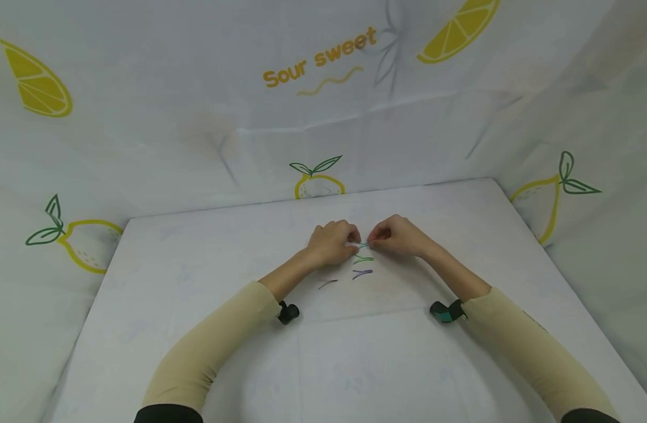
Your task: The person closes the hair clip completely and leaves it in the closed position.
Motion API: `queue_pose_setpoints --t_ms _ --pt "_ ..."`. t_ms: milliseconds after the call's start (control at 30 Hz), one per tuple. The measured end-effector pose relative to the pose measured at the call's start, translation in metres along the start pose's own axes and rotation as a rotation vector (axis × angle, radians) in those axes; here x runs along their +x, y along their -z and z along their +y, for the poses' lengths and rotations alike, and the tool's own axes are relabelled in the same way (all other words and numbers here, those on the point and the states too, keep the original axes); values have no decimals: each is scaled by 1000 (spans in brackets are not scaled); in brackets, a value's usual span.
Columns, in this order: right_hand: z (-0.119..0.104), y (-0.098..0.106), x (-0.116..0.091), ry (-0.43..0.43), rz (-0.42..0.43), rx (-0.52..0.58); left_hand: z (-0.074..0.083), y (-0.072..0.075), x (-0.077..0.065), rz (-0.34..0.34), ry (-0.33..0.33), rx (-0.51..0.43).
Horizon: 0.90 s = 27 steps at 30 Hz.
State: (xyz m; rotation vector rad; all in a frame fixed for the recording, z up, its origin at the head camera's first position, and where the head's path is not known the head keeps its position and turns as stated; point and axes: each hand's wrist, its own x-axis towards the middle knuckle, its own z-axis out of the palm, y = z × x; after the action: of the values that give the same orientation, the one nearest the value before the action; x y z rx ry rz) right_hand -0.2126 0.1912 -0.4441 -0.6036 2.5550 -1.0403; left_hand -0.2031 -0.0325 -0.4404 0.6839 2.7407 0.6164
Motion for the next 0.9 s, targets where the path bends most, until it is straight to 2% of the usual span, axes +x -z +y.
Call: queue_pose_setpoints --t_ms 467,900 --pt "2 0 1 16 51 -5 -2 -2 -1 22 -13 12" --pt "-7 4 -6 45 97 21 -2 -2 -9 93 -29 -90"
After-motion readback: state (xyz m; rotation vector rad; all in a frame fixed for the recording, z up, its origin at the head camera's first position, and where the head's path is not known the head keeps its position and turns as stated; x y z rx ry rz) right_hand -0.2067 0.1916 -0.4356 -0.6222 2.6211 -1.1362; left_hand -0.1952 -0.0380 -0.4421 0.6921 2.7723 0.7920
